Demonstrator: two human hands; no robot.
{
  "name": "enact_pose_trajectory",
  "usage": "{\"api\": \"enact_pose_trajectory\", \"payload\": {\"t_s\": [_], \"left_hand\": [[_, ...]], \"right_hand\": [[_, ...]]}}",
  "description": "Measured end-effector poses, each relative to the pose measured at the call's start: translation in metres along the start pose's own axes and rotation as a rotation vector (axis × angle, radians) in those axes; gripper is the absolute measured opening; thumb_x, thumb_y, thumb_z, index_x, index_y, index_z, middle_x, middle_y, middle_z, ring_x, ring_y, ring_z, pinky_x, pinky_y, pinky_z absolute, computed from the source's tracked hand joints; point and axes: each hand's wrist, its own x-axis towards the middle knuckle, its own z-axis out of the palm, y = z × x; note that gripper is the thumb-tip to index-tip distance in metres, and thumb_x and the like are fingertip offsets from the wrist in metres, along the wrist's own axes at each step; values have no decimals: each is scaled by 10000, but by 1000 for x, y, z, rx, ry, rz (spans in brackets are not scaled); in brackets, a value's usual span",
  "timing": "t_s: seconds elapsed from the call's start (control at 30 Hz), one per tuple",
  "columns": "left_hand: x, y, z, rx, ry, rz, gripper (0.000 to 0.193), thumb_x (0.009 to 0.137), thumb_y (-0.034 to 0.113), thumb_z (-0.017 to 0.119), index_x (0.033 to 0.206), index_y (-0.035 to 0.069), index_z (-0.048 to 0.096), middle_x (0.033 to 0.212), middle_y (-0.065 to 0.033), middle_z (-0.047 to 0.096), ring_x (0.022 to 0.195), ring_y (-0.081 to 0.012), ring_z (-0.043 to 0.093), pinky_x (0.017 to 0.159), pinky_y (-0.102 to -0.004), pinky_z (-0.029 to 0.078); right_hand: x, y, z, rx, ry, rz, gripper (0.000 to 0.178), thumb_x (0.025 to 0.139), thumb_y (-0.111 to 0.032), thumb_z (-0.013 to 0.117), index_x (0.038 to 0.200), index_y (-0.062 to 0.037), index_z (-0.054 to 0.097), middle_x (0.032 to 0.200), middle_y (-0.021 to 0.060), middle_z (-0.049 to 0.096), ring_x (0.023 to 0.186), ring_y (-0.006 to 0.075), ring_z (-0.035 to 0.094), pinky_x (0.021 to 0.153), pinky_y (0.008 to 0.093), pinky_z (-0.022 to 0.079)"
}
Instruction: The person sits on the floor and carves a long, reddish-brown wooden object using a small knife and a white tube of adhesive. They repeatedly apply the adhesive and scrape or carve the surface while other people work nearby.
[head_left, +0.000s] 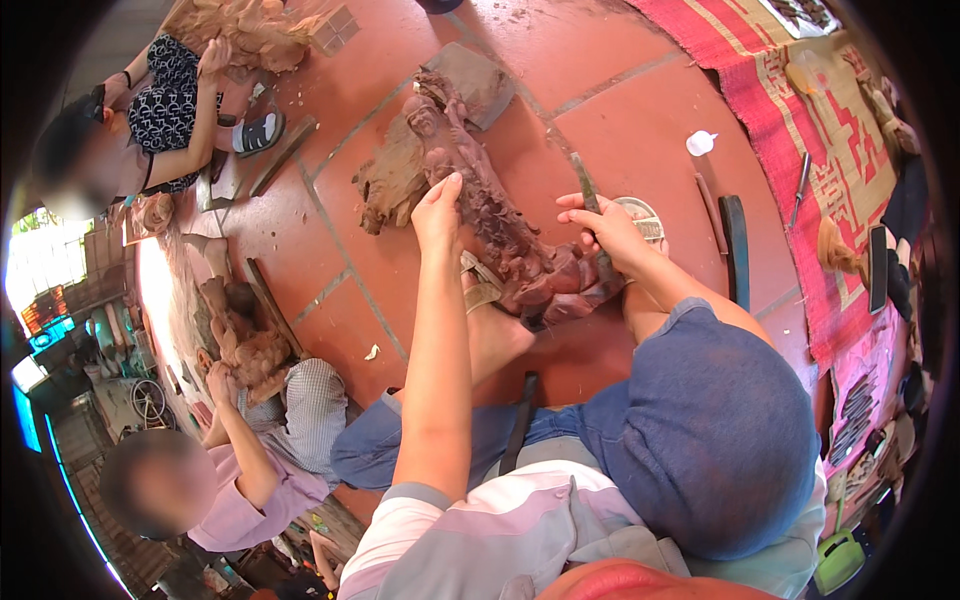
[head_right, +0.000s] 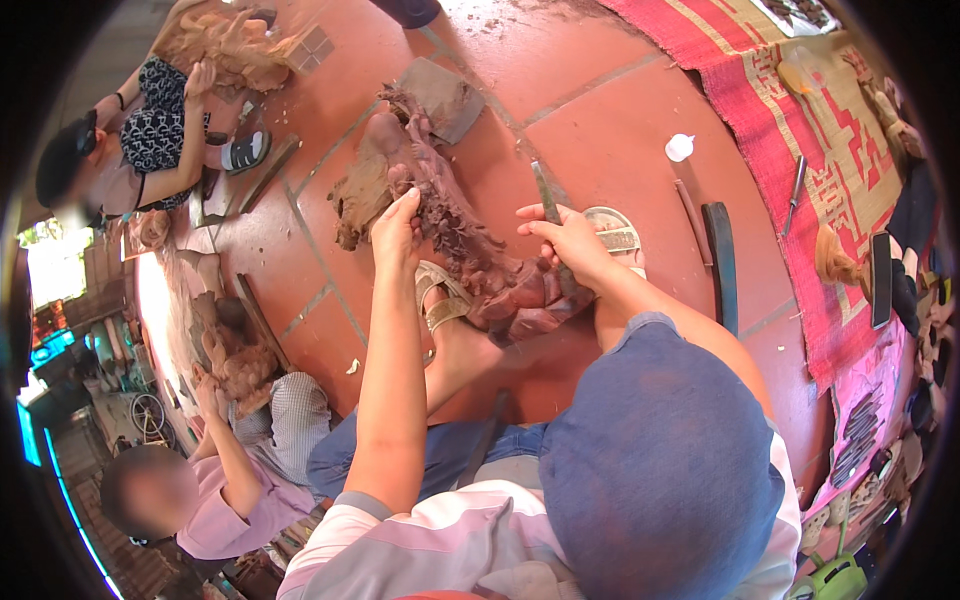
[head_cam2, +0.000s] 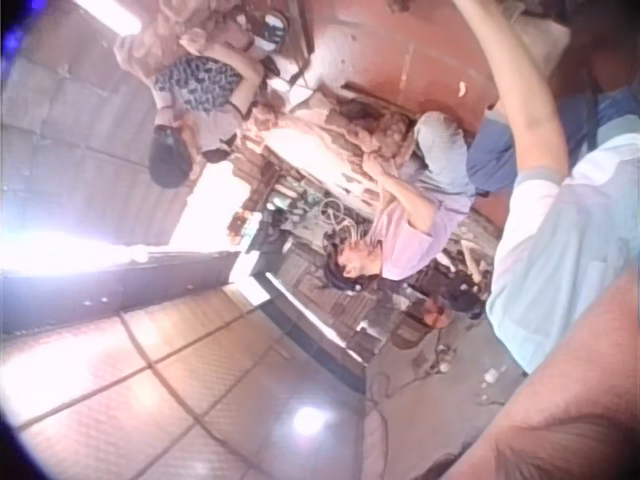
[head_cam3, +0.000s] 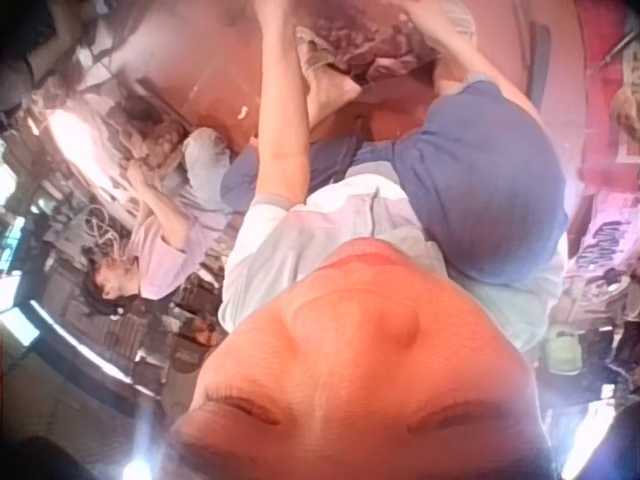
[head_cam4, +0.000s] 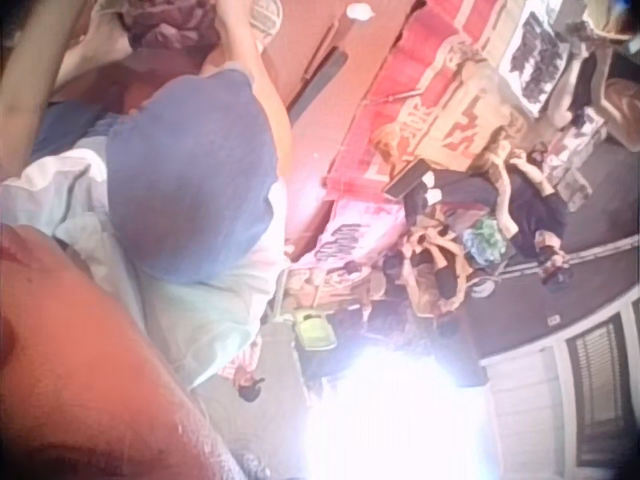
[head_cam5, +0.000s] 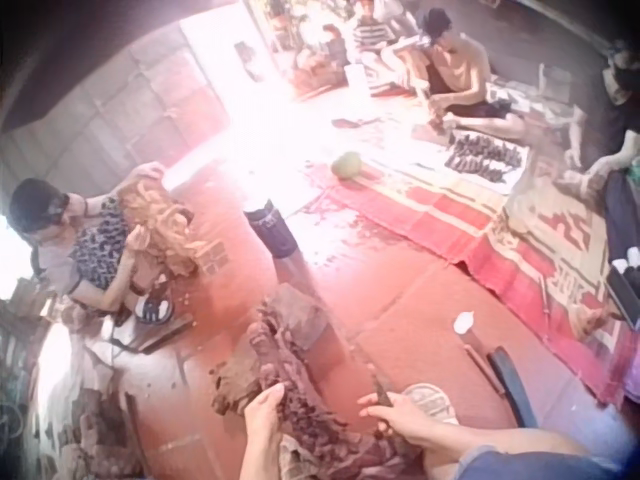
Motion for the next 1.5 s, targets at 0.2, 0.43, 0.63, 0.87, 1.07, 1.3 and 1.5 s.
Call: {"api": "enact_pose_trajectory", "payload": {"t_s": [0.2,0.43,0.63,0.87,1.07,1.3,1.5], "left_hand": [[3,11,-10,189,-62,-19,249,766,211,674,965,62,653,727,34,572,576,-46,470,506,-178,384],[15,18,-14,534,-93,94,251,776,219,655,973,64,654,784,15,601,614,-52,478,557,-180,372],[8,21,-14,345,-95,40,268,767,221,667,976,55,651,782,1,614,624,-55,478,553,-185,373],[12,11,-15,298,-80,61,280,778,197,666,992,21,630,781,-22,619,613,-81,517,547,-197,417],[8,7,-17,107,-77,7,217,753,152,686,889,-14,653,740,-47,624,579,-81,527,523,-206,431],[6,23,-15,299,-122,51,217,758,149,685,872,-28,632,713,-50,602,575,-88,510,509,-208,436],[10,26,-21,382,-137,38,245,761,153,681,907,-36,625,731,-63,607,621,-103,549,550,-229,485]], "right_hand": [[1,0,3,4,-14,-2,248,828,-109,521,1067,-42,533,893,42,595,480,13,425,397,147,341],[1,0,3,-6,-19,-14,245,832,-110,520,1066,-39,535,887,41,595,480,13,425,395,145,340],[1,2,2,2,-10,-7,243,833,-107,518,1065,-37,535,884,41,595,481,13,427,392,144,342],[2,3,2,-4,-17,-11,244,830,-105,519,1063,-38,536,883,42,599,482,13,430,394,143,344],[1,2,0,7,-12,-11,247,830,-107,519,1068,-41,534,890,43,600,481,12,429,398,143,346],[2,2,0,10,-8,-5,251,828,-113,522,1068,-43,534,888,39,598,479,11,426,396,142,340],[1,1,1,11,-10,-4,250,825,-106,527,1067,-44,536,886,39,595,476,11,425,393,145,339]]}}
